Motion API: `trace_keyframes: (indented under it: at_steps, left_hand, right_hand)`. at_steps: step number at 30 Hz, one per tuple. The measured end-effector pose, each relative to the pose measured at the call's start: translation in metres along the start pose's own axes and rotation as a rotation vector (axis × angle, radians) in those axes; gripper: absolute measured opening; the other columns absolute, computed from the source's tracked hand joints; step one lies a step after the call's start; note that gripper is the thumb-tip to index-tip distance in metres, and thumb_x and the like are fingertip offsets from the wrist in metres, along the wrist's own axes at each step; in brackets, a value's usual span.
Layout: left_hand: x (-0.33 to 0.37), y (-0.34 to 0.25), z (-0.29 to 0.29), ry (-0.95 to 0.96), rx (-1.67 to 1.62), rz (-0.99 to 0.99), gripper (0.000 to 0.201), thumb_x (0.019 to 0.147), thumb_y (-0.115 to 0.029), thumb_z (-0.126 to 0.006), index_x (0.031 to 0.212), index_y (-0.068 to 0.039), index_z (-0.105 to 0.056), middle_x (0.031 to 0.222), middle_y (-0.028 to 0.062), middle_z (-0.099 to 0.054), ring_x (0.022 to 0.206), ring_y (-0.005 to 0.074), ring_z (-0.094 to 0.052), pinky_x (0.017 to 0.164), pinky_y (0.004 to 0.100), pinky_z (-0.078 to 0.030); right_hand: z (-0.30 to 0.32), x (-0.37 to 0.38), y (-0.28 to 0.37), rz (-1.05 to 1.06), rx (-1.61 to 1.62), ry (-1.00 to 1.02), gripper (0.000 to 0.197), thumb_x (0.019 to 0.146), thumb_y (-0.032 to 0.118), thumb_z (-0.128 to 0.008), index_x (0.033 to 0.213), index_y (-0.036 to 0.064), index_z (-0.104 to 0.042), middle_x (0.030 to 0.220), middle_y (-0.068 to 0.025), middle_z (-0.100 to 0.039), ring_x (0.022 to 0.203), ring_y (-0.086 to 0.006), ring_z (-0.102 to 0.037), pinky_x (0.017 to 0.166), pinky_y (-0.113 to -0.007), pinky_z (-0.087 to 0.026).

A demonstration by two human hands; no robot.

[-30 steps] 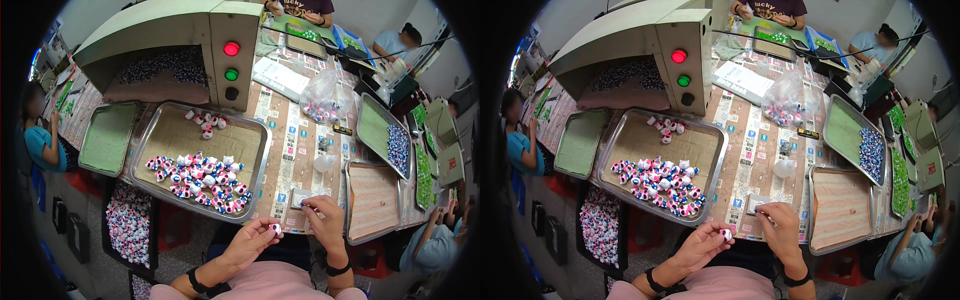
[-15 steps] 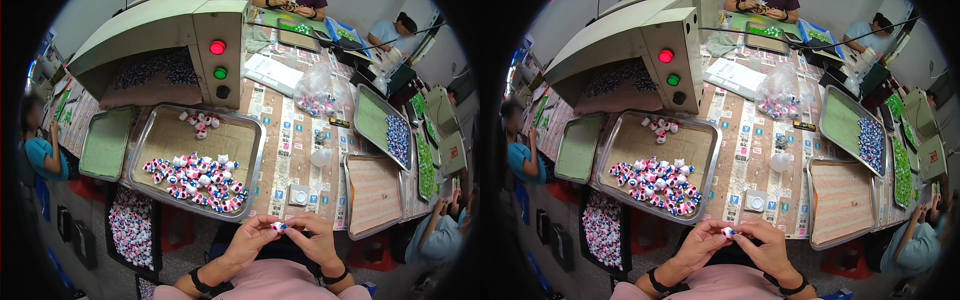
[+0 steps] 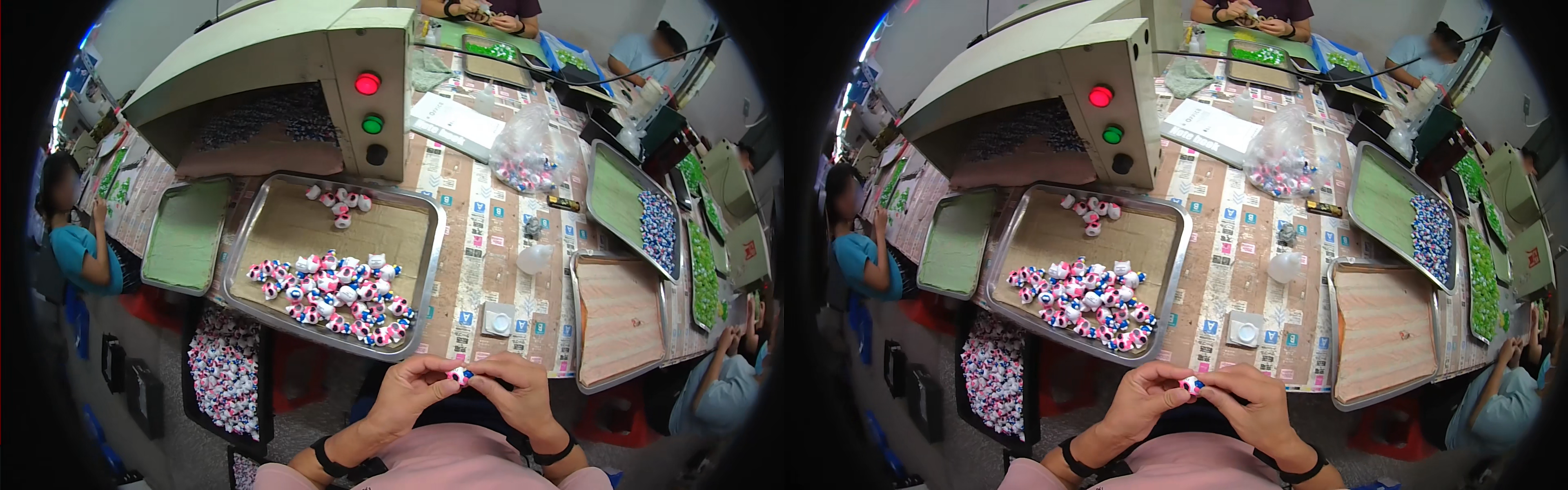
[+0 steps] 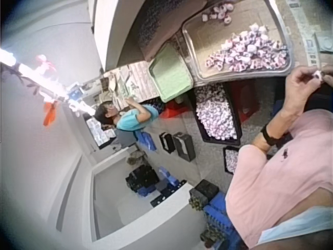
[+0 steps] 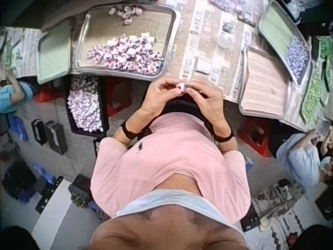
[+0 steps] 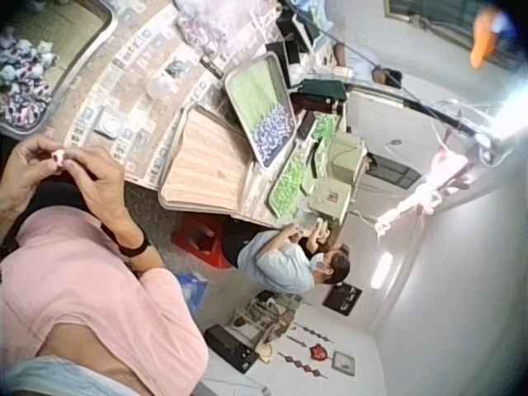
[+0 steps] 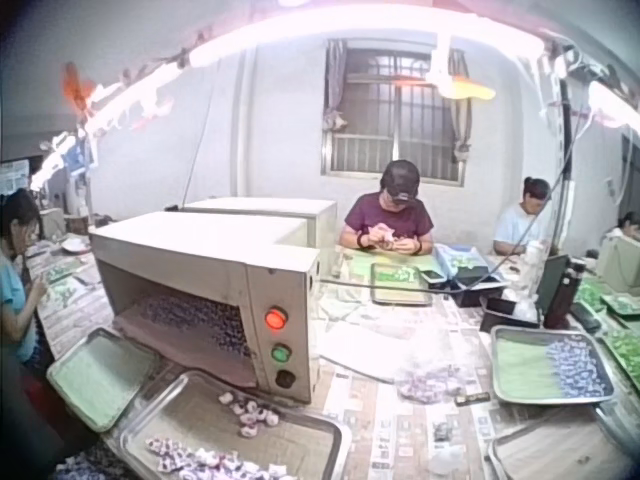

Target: The person repeatedly picks up small white cylindrical objects and blue patterned pieces from trays on a table. They insert the blue pieces into the white cylinders and place the assembled items into a metal tray. The process is repetitive and performed by hand without tools.

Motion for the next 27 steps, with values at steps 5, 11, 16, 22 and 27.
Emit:
trace_keyframes:
  at_steps: [5, 11, 16, 22, 27]
  left_hand:
    - [0.007, -0.06, 0.008, -0.227, 1.004, -0.592, 0.025, 0.078, -0.002, -0.076, 0.101, -0.001, -0.068, 0.096, 0.0092, -0.067, 0.091, 0.0198, -0.064, 0.083, 0.0305, -0.05]
    - [0.02, -0.096, 0.051, -0.46, 1.569, -0.901, 0.028, 0.068, 0.0, -0.076, 0.094, -0.004, -0.067, 0.096, 0.0094, -0.064, 0.094, 0.0281, -0.056, 0.083, 0.0373, -0.044]
    - [0.02, -0.107, 0.056, -0.454, 1.633, -0.91, 0.037, 0.069, -0.004, -0.076, 0.104, -0.004, -0.064, 0.106, 0.0113, -0.056, 0.1, 0.03, -0.05, 0.088, 0.0393, -0.041]
    - [0.041, -0.141, 0.066, -0.319, 1.747, -0.833, 0.061, 0.074, -0.018, -0.076, 0.128, -0.002, -0.051, 0.127, 0.0184, -0.046, 0.116, 0.037, -0.043, 0.1, 0.0437, -0.036]
    - [0.09, -0.169, 0.105, -0.378, 1.859, -0.782, 0.078, 0.078, -0.032, -0.075, 0.14, -0.003, -0.038, 0.135, 0.0223, -0.041, 0.123, 0.041, -0.04, 0.105, 0.0458, -0.032]
  right_hand:
    - [-0.007, 0.001, 0.004, 0.001, 0.037, -0.101, 0.023, 0.081, 0.003, -0.073, 0.104, 0.0034, -0.071, 0.092, -0.0108, -0.069, 0.081, -0.0175, -0.064, 0.069, -0.026, -0.051]
    - [0.004, -0.005, -0.01, 0.034, -0.043, -0.095, 0.016, 0.083, 0.004, -0.071, 0.099, 0.0021, -0.072, 0.092, -0.0121, -0.069, 0.082, -0.0211, -0.065, 0.071, -0.029, -0.05]
    - [0.007, -0.009, -0.015, 0.016, -0.041, -0.107, 0.015, 0.082, 0.004, -0.071, 0.097, 0.0018, -0.072, 0.091, -0.0126, -0.069, 0.083, -0.0223, -0.066, 0.072, -0.03, -0.051]
    - [0.01, -0.015, -0.021, 0.02, -0.023, -0.119, 0.013, 0.082, 0.003, -0.07, 0.095, 0.0006, -0.072, 0.089, -0.0127, -0.07, 0.081, -0.0211, -0.066, 0.071, -0.029, -0.05]
    - [0.014, -0.02, -0.025, 0.034, -0.005, -0.109, 0.013, 0.082, 0.004, -0.07, 0.094, 0.0012, -0.073, 0.088, -0.0124, -0.07, 0.08, -0.0214, -0.067, 0.071, -0.029, -0.051]
Point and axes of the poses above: each hand's wrist, its own x-axis towards the middle knuckle, its own z-axis out of the back of the hand, y = z × x, the point moved 1 cm from there along x, towards the middle knuckle
